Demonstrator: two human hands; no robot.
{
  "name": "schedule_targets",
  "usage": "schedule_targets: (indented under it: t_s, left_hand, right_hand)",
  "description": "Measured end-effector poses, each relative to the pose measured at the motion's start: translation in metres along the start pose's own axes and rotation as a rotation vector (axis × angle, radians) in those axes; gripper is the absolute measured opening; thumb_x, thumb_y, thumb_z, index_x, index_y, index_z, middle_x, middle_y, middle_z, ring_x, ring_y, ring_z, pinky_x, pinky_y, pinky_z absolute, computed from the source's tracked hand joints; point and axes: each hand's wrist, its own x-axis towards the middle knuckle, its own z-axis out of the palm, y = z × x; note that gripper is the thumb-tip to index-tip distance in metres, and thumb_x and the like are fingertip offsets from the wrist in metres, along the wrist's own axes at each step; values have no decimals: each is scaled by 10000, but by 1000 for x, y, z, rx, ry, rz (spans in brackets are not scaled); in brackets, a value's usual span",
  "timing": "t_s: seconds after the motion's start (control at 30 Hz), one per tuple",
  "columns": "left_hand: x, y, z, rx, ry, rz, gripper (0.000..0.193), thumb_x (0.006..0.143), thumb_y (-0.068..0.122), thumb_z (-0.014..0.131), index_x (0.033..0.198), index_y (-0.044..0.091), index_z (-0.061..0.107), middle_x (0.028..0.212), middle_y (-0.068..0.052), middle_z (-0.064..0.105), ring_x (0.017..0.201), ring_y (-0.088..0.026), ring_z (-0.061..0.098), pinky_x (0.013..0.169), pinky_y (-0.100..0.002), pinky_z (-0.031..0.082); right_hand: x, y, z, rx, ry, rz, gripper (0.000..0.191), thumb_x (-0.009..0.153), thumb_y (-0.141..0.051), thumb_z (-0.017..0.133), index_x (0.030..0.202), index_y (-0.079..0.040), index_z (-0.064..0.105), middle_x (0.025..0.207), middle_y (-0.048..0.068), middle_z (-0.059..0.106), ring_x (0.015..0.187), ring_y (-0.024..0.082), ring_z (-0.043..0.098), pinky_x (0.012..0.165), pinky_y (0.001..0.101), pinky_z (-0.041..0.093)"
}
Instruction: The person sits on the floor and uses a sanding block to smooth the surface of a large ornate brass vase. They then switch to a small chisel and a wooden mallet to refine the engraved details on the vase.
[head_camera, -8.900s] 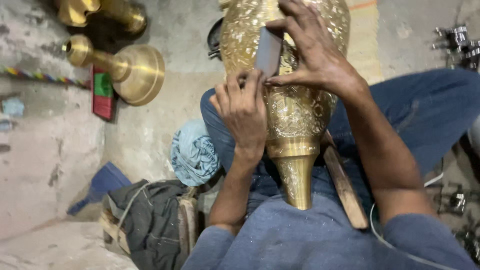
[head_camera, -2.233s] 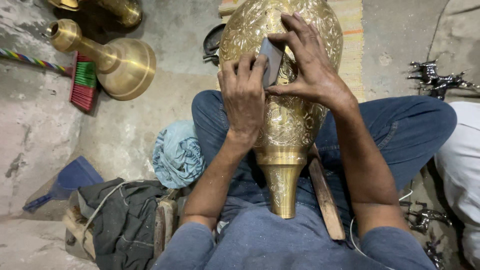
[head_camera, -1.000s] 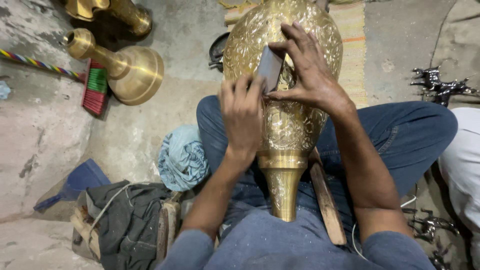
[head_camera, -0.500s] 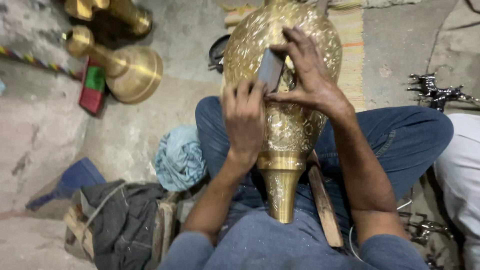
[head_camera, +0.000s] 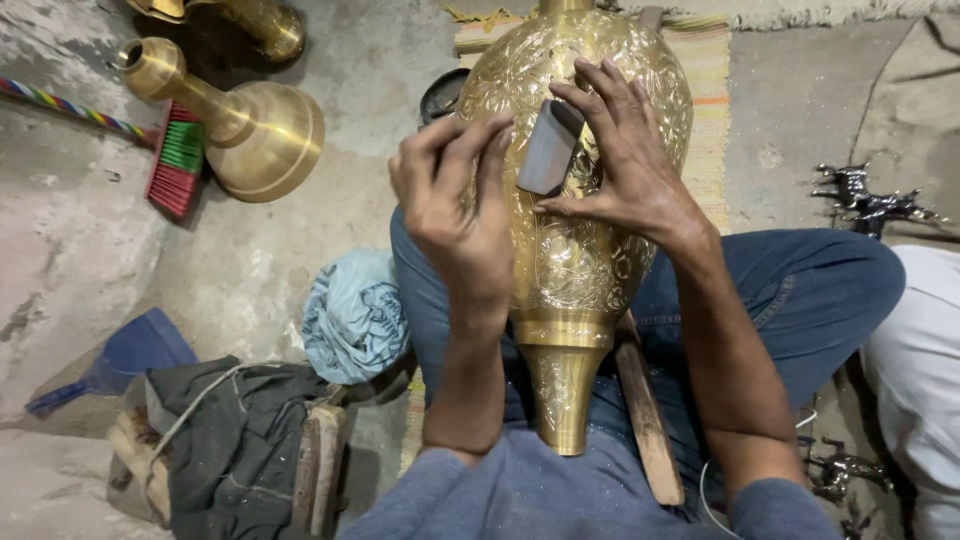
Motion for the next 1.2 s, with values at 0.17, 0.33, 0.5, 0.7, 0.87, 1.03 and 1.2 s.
schedule_targets:
  t_s: [0.17, 0.33, 0.5, 0.7, 0.87, 1.03, 1.2]
  left_hand:
    - [14, 29, -19, -459, -172, -175, 188, 1002, 189, 754, 1190, 194, 756, 1178, 5, 676, 1086, -132, 692, 960, -277, 654]
    - [12, 18, -3, -686, -242, -176, 141, 1043, 187, 740, 1177, 145, 755, 1141, -19, 748, 1101, -114, 715, 1009, -315, 646]
    - [0, 4, 6, -947, -282, -396, 154, 1022, 171, 748, 1143, 77, 766, 1030, -29, 766, 951, -92, 727, 923, -276, 618]
    - [4, 9, 4, -994, -271, -439, 165, 1012, 150, 753, 1143, 49, 758, 1067, -49, 775, 990, -117, 730, 924, -258, 611]
    - [6, 8, 4, -943, -275, -428, 165, 1013, 136, 754, 1149, 42, 754, 1060, -53, 775, 989, -115, 729, 925, -256, 604]
    - [4, 6, 4, -897, -275, -405, 157, 1010, 123, 753, 1146, 43, 753, 1056, -56, 774, 993, -119, 732, 932, -267, 608]
    - [6, 6, 4, -836, -268, -369, 146, 1006, 122, 749, 1133, 49, 755, 1052, -56, 768, 990, -127, 737, 928, -275, 615]
  right_hand:
    - [0, -18, -11, 204, 121, -57, 969, 834, -502, 865, 1589, -136, 380, 1686, 168, 327, 1595, 361, 297, 1329, 593, 274]
    - [-9, -40, -21, 755, 214, 20, 404, 1036, -109, 753, 1409, -45, 610, 1441, 137, 629, 1365, 255, 616, 1233, 433, 528]
    - [-9, -53, -13, 1177, 223, 160, 215, 999, -69, 761, 1201, -28, 702, 1165, 83, 748, 1081, 150, 734, 983, 308, 649]
    - [-7, -54, 0, 1245, 318, 174, 171, 1002, -52, 767, 1166, -28, 722, 1102, 81, 755, 1025, 140, 735, 955, 295, 647]
    - [-8, -52, 5, 1231, 352, 168, 153, 1002, -64, 778, 1144, -28, 731, 1079, 80, 753, 1004, 135, 731, 942, 287, 643]
    - [-7, -50, 6, 1229, 355, 166, 146, 998, -70, 776, 1130, -26, 731, 1064, 85, 756, 988, 142, 740, 930, 295, 652]
    - [-7, -50, 5, 1250, 348, 173, 151, 987, -78, 775, 1124, -31, 731, 1053, 80, 758, 975, 138, 746, 919, 293, 659]
